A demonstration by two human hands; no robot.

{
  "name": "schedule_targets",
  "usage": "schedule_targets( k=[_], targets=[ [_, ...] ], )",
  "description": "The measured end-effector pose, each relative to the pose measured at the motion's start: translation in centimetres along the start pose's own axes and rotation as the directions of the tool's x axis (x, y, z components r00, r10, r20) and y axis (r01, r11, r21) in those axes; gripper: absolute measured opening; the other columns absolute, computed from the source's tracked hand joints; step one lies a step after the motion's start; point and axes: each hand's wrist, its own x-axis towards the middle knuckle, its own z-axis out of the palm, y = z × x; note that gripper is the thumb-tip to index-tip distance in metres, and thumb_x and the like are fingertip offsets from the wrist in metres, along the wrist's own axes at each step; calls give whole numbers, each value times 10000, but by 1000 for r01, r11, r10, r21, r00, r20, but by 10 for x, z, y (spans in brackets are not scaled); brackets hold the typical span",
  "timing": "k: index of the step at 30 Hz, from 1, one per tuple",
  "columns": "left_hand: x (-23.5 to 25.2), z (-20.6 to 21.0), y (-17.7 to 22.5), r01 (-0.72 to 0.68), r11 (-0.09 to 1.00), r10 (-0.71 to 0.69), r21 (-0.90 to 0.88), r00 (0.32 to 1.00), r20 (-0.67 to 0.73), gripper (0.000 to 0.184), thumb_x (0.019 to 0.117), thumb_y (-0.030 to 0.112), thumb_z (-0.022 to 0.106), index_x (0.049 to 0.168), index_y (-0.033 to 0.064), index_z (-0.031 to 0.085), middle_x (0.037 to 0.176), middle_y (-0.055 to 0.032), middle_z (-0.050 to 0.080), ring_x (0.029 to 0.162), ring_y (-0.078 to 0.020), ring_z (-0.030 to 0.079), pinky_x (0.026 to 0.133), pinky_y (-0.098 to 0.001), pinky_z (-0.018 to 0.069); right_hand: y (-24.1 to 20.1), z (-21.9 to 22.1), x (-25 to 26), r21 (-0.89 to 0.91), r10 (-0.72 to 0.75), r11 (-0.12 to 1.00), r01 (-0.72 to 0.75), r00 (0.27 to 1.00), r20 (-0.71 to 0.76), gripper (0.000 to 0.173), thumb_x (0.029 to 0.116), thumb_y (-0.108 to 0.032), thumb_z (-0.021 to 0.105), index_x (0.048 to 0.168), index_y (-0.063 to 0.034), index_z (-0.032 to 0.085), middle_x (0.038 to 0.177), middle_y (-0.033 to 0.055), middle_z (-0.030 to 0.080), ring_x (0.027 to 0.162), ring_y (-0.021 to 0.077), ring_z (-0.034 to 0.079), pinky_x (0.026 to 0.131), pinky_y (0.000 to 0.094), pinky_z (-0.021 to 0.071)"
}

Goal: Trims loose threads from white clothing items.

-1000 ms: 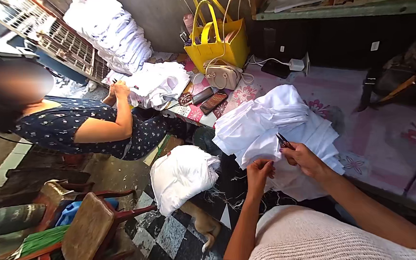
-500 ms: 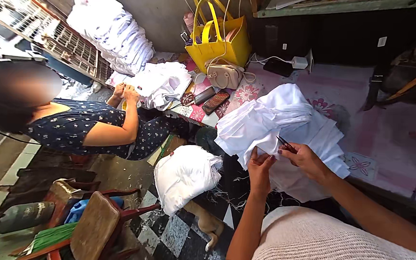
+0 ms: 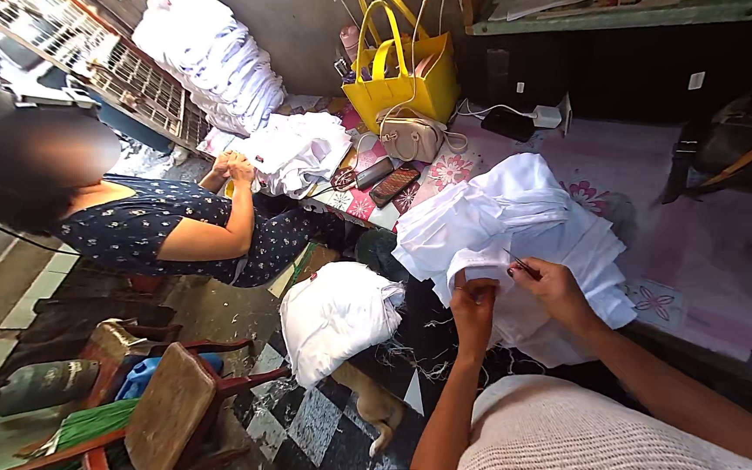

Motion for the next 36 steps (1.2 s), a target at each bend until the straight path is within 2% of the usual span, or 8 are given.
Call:
schedule_targets(
  k=[4, 7, 9, 13, 18, 23, 29, 36],
  targets=[
    [4, 2, 15, 88, 995, -79, -56, 984, 159, 375, 890, -18, 703, 1220, -157, 592, 1022, -148, 728, 879, -118, 718, 854, -294, 601, -5, -8, 9, 437, 226, 842, -318, 942, 249, 70, 1004, -82, 592, 1013, -33, 641, 640, -103, 507, 474, -28, 396, 462, 152, 359],
    [7, 7, 12, 68, 997, -66, -22, 993, 97, 140, 894, -58, 686, 1018, -116, 713, 839, -96, 749, 687, -58, 695, 694, -233, 606, 0, -9, 14, 560, 225, 721, -409, 902, 370, 89, 1007, -65, 553, 964, -103, 621, 572, -131, 458, 435, -27, 359, 434, 151, 335],
    [11, 0, 10, 57, 998, -55, -17, 993, 107, 103, 895, -66, 687, 979, -98, 738, 791, -73, 745, 617, -36, 663, 623, -205, 584, 3, -13, 17, 586, 219, 675, -448, 880, 421, 112, 1001, -62, 553, 942, -117, 631, 544, -134, 434, 424, -28, 344, 428, 152, 330],
    [13, -7, 10, 16, 1000, -18, 14, 980, 198, 136, 914, -48, 682, 1025, -113, 723, 836, -98, 756, 691, -73, 712, 699, -242, 616, 5, -12, 18, 572, 218, 678, -462, 869, 444, 126, 999, -52, 551, 938, -118, 641, 537, -134, 439, 422, -28, 351, 429, 150, 334],
    [15, -9, 12, 35, 983, -68, 180, 982, 177, 104, 934, -27, 648, 930, -104, 717, 729, -83, 702, 585, -39, 636, 599, -208, 565, 5, -4, 17, 431, 219, 822, -374, 904, 366, 88, 1019, -112, 595, 949, -87, 642, 581, -119, 470, 440, -20, 379, 446, 156, 351],
    [10, -30, 13, 142, 966, -180, 216, 969, 166, 129, 964, -2, 628, 978, -92, 719, 744, -76, 709, 588, -43, 650, 594, -210, 572, 4, -19, 0, 347, 247, 844, -409, 871, 425, 428, 1127, -335, 307, 1080, -80, 647, 598, -122, 381, 455, -1, 340, 447, 176, 333],
    [-1, -37, 18, 221, 961, -247, 168, 957, 154, 116, 970, 2, 631, 982, -86, 706, 735, -57, 710, 587, -40, 660, 595, -210, 583, 7, -15, -23, 180, 325, 849, -498, 758, 565, 368, 1117, -293, 402, 1023, -61, 673, 565, -102, 390, 446, 6, 353, 447, 180, 321],
    [-6, -31, 16, 153, 975, -180, 163, 970, 166, 109, 955, -16, 639, 974, -94, 713, 746, -73, 711, 596, -35, 655, 603, -198, 575, 6, 4, -18, 197, 346, 859, -472, 820, 457, 392, 1126, -292, 373, 992, -46, 647, 573, -84, 373, 444, 15, 333, 446, 187, 307]
  ],
)
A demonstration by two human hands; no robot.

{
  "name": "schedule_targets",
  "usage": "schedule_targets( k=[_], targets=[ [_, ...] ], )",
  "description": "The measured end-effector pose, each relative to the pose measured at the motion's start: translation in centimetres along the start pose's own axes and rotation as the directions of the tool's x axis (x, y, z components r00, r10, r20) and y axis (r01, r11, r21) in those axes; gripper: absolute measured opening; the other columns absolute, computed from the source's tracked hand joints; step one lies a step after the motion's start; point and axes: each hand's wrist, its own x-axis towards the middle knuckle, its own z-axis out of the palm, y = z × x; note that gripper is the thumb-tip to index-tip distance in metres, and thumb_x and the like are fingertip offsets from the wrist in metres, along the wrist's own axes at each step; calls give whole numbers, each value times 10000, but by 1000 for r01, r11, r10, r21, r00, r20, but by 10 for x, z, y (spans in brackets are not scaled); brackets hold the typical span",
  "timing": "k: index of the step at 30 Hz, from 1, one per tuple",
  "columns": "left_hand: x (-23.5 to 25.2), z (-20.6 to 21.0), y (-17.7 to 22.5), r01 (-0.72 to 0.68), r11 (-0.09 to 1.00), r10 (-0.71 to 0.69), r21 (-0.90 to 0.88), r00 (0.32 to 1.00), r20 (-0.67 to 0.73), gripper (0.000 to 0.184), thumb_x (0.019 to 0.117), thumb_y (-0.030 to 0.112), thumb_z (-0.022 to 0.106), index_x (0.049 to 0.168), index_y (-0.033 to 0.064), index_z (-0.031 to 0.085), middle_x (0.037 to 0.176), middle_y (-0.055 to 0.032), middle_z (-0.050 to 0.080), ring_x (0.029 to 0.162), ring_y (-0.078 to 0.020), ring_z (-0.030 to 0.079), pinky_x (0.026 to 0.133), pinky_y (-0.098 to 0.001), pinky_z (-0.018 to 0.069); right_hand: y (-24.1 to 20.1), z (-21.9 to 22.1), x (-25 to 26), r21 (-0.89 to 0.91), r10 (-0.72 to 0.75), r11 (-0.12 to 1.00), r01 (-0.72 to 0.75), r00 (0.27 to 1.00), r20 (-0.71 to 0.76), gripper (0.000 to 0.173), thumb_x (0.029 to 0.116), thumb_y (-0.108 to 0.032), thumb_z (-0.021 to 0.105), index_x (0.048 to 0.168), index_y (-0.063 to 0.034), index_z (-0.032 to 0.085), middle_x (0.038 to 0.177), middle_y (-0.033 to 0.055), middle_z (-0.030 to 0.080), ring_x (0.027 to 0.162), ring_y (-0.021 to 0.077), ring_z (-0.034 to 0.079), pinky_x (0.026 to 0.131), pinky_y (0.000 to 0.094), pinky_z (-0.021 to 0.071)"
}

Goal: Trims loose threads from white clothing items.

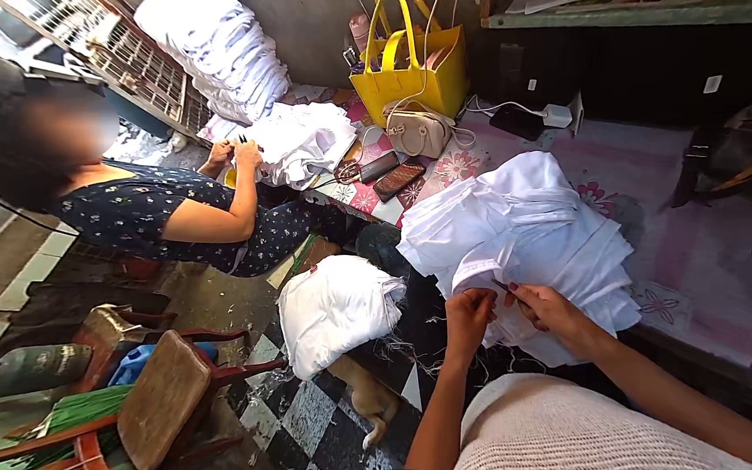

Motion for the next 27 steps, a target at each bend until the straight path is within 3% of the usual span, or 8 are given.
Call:
schedule_targets(
  k=[5, 9, 11, 17, 24, 26, 27],
  targets=[
    [0, 2, -6, -2, 1000, 2, 15, 1000, -3, 111, 952, -20, 636, 975, -96, 713, 751, -78, 714, 594, -38, 657, 603, -203, 577, 7, 4, 3, 40, -30, 999, 32, 998, -61, 351, 1119, -248, 408, 960, -42, 644, 563, -89, 370, 437, 8, 324, 437, 177, 296],
    [-3, -14, 4, 84, 947, -157, 311, 963, 218, 166, 981, 31, 617, 1006, -88, 730, 819, -154, 725, 669, -160, 690, 695, -327, 594, 9, -13, -5, -32, -8, 999, 9, 1000, 14, 352, 1117, -250, 408, 984, -43, 660, 562, -93, 377, 441, 4, 328, 442, 178, 298],
    [-6, -21, 10, 84, 925, -186, 370, 950, 249, 170, 984, 38, 616, 1009, -77, 738, 841, -159, 729, 682, -165, 689, 707, -329, 588, 5, -30, -14, -98, -20, 995, 25, 999, 50, 350, 1113, -241, 404, 984, -51, 669, 564, -95, 388, 449, 0, 337, 449, 179, 304],
    [-7, -21, 10, 46, 958, -115, 283, 966, 233, 149, 968, 28, 633, 988, -74, 739, 799, -129, 723, 636, -103, 674, 658, -262, 583, -7, -38, -18, -214, 68, 976, -42, 991, 113, 395, 1120, -287, 401, 994, -41, 683, 567, -83, 390, 456, 18, 342, 459, 200, 309],
    [-13, -18, 4, 54, 960, -118, 274, 968, 222, 145, 970, 15, 628, 993, -80, 736, 804, -137, 722, 629, -102, 670, 649, -257, 579, -3, -15, 5, -72, 47, 996, -47, 999, 9, 376, 1118, -277, 416, 960, -40, 662, 549, -86, 374, 434, 17, 328, 440, 187, 297],
    [-14, -21, 0, 36, 928, -160, 371, 938, 308, 152, 973, 26, 627, 984, -73, 742, 837, -151, 732, 693, -155, 696, 715, -319, 591, 1, -17, 5, -89, 44, 995, -44, 999, -4, 373, 1115, -268, 430, 953, -31, 670, 547, -80, 379, 434, 19, 333, 441, 188, 300],
    [-14, -23, -2, -1, 901, -183, 434, 906, 382, 158, 968, 45, 637, 979, -65, 751, 897, -173, 742, 796, -219, 720, 806, -394, 587, 3, -21, 3, -94, 44, 995, -44, 999, 2, 370, 1115, -263, 430, 953, -34, 671, 541, -81, 380, 434, 18, 334, 441, 188, 300]
  ],
)
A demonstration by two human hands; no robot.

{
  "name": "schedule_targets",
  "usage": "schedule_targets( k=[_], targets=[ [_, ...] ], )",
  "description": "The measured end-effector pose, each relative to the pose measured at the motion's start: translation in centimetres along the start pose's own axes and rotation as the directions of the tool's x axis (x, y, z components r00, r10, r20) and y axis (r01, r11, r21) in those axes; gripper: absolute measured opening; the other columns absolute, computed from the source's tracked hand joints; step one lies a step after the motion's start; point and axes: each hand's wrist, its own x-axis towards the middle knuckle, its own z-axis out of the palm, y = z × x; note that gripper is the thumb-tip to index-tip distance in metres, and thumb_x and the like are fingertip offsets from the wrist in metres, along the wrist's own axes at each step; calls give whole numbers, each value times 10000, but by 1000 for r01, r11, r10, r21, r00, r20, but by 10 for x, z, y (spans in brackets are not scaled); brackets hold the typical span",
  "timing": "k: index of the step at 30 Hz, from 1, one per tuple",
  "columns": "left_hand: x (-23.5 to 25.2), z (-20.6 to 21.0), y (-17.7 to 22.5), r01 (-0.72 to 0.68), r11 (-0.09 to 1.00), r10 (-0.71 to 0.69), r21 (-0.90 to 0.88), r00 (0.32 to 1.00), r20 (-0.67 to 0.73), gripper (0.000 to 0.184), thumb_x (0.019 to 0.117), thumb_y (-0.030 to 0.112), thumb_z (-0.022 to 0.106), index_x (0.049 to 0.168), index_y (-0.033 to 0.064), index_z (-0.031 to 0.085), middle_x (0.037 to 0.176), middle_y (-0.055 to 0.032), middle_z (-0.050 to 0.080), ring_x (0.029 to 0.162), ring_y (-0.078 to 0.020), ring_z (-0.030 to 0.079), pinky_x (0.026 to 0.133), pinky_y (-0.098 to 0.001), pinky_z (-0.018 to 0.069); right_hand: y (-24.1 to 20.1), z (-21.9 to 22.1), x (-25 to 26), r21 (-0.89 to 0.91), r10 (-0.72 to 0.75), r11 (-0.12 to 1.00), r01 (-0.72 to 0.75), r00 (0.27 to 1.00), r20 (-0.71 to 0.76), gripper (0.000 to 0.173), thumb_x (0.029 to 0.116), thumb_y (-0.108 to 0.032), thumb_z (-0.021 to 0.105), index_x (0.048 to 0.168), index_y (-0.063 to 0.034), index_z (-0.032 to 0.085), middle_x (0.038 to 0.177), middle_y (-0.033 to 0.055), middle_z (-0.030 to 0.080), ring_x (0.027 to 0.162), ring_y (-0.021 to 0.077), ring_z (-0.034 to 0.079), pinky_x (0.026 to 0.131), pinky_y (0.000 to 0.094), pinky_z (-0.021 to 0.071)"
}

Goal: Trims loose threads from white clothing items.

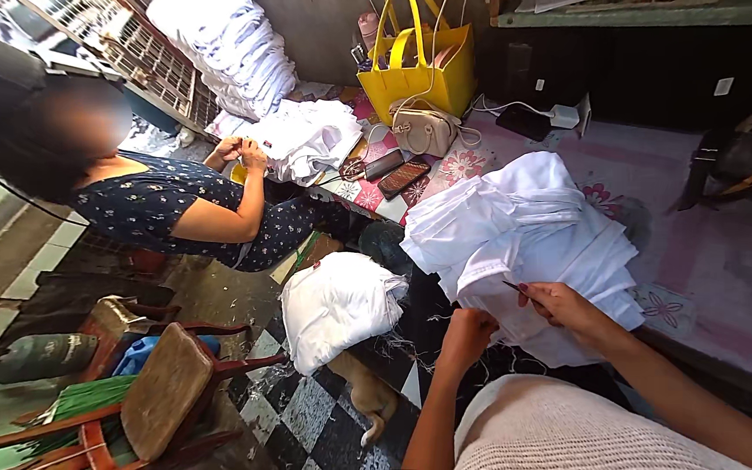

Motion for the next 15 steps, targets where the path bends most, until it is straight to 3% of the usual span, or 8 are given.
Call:
schedule_targets(
  k=[2, 3, 5, 7, 10, 11, 13, 15],
  targets=[
    [-1, 1, 0, -34, 995, 28, 88, 997, 69, 195, 944, 135, 706, 996, -44, 764, 1047, -213, 731, 1031, -332, 699, 959, -514, 532, 0, -10, -11, -6, -16, 1000, 16, 1000, 23, 361, 1115, -249, 421, 966, -41, 676, 538, -89, 382, 432, 12, 331, 438, 186, 298],
    [0, 2, 7, -25, 996, 25, 90, 1000, 8, 274, 936, 209, 734, 1030, -47, 754, 1092, -230, 715, 1068, -366, 684, 969, -542, 527, -2, -15, -17, 7, -41, 999, 41, 999, 29, 361, 1115, -251, 408, 974, -52, 674, 542, -98, 383, 433, 3, 332, 439, 181, 299],
    [11, 8, 28, 7, 998, 6, 55, 971, -237, 431, 946, 329, 723, 1065, -85, 701, 1043, -245, 697, 980, -377, 688, 898, -535, 548, -8, -20, -28, 68, -133, 989, 134, 991, -11, 365, 1113, -271, 369, 990, -91, 662, 555, -128, 382, 438, -20, 325, 437, 162, 298],
    [32, 18, 43, 20, 997, 16, 77, 899, -438, 495, 947, 376, 709, 1082, -100, 690, 970, -239, 711, 911, -376, 705, 853, -539, 558, -13, -20, -30, 134, -240, 958, 254, 965, -109, 327, 1100, -276, 387, 1010, -118, 659, 569, -153, 390, 442, -41, 320, 434, 145, 299],
    [60, 22, 42, -36, 990, 108, 134, 807, -581, 306, 947, 189, 660, 900, -110, 706, 797, -224, 703, 774, -352, 716, 764, -519, 571, -25, -16, -16, 133, -299, 931, 341, 918, -261, 146, 1028, -185, 566, 1032, -75, 662, 603, -138, 459, 451, -41, 358, 444, 147, 337],
    [64, 15, 41, -103, 992, 124, 68, 781, -612, 237, 924, 110, 660, 857, -115, 696, 768, -210, 693, 748, -311, 706, 754, -475, 573, -29, -16, -9, 131, -285, 934, 333, 914, -290, 143, 1019, -173, 597, 1057, -54, 667, 628, -120, 484, 457, -33, 363, 448, 151, 341],
    [68, -3, 42, -235, 920, 11, -313, 814, -581, 127, 927, 15, 637, 845, -81, 652, 746, -87, 646, 716, -131, 628, 728, -316, 534, -32, -15, 7, 173, -228, 942, 287, 927, -298, 160, 1033, -189, 599, 1054, -48, 671, 597, -116, 444, 441, -20, 356, 441, 161, 343],
    [68, -21, 44, -232, 631, -131, -741, 909, -397, 31, 955, -60, 581, 946, -34, 596, 795, -21, 663, 734, -77, 655, 749, -275, 578, -34, -9, 21, 293, -170, 929, 227, 963, -208, 166, 1049, -202, 577, 997, -72, 666, 551, -123, 397, 419, -10, 348, 425, 165, 343]
  ],
)
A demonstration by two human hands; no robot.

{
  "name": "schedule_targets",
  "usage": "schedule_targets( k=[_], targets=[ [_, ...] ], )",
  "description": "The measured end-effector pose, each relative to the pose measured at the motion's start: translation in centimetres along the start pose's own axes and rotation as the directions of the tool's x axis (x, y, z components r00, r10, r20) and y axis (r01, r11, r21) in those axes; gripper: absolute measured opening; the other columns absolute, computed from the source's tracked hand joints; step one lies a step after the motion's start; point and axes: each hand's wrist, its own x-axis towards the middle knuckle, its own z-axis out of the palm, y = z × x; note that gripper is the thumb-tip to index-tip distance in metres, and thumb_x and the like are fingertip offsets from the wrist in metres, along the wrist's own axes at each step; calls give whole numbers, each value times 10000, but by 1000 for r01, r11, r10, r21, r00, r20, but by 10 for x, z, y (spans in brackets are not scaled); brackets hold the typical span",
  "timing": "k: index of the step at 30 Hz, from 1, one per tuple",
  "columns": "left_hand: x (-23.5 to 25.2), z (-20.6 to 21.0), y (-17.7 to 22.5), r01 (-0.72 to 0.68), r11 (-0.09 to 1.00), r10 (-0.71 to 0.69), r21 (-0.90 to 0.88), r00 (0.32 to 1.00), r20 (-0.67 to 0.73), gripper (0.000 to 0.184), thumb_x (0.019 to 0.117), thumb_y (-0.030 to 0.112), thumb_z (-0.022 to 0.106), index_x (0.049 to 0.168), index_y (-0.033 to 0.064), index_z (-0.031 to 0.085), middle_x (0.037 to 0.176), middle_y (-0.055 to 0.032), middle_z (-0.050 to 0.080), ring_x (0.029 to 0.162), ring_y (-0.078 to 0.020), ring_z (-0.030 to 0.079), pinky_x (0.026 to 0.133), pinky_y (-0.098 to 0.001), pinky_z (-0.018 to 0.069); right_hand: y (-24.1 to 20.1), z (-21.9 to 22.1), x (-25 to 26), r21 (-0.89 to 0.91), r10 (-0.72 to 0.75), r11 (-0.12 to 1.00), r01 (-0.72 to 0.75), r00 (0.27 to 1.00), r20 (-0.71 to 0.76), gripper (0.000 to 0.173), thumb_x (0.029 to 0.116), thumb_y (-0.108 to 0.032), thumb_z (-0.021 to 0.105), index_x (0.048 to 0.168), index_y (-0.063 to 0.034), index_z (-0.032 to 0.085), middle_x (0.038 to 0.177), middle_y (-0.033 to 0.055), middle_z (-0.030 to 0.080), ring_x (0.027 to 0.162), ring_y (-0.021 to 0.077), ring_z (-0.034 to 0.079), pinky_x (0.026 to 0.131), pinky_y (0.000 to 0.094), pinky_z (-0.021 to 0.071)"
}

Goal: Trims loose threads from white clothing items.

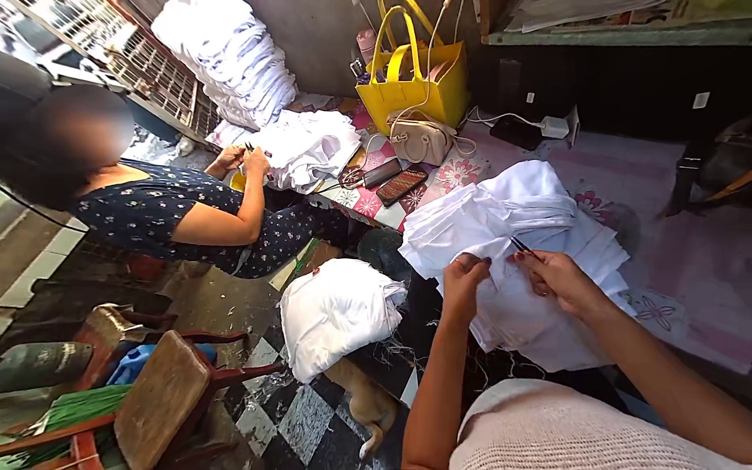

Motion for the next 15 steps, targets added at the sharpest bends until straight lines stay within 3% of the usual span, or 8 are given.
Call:
schedule_targets(
  k=[2, 5, 8, 10, 12, 15],
  targets=[
    [7, -6, 4, 124, 967, -118, -223, 992, 41, 146, 965, -102, 532, 1069, 0, 515, 833, -30, 669, 753, -114, 680, 771, -308, 599, 1, 13, 8, 136, 55, 988, -69, 993, 105, 167, 1050, -173, 561, 889, -133, 577, 526, -124, 377, 410, -8, 337, 420, 162, 339],
    [9, -11, -5, 48, 970, -56, -237, 998, -29, 211, 952, -112, 561, 1103, 7, 477, 826, -39, 689, 746, -115, 692, 757, -301, 600, 4, 27, 14, 300, 55, 950, -86, 992, 111, 163, 1010, -81, 587, 857, -130, 564, 511, -115, 370, 400, -5, 318, 408, 162, 327],
    [-5, -10, -18, -234, 971, 239, 48, 956, -172, 151, 911, -62, 650, 1040, -64, 572, 870, -62, 682, 773, -107, 688, 744, -290, 608, 6, 29, 12, 350, 67, 931, -99, 993, 102, 165, 1005, -69, 589, 851, -124, 561, 503, -115, 359, 396, -9, 313, 406, 157, 323],
    [-20, -8, -20, -384, 856, 462, 346, 870, -176, 118, 910, 9, 705, 965, -87, 667, 878, -102, 670, 727, -98, 666, 673, -251, 598, 7, 30, 9, 362, 61, 929, -82, 996, 70, 166, 1003, -70, 595, 847, -120, 566, 501, -111, 367, 395, -7, 321, 407, 158, 327],
    [-33, -3, -17, -412, 751, 523, 515, 848, -85, 146, 880, 50, 758, 950, -74, 727, 887, -136, 691, 701, -97, 661, 649, -231, 586, 8, 32, 5, 367, 47, 929, -54, 998, 28, 148, 998, -51, 591, 860, -102, 582, 506, -105, 393, 396, -8, 332, 403, 156, 327],
    [-36, 5, -22, -390, 684, 515, 616, 857, -29, 225, 844, 50, 787, 1017, -90, 745, 895, -179, 700, 674, -108, 644, 638, -223, 559, 12, 38, 1, 354, 46, 934, -46, 999, 10, 120, 985, -27, 597, 879, -82, 607, 528, -92, 443, 406, -9, 348, 406, 153, 323]
  ],
)
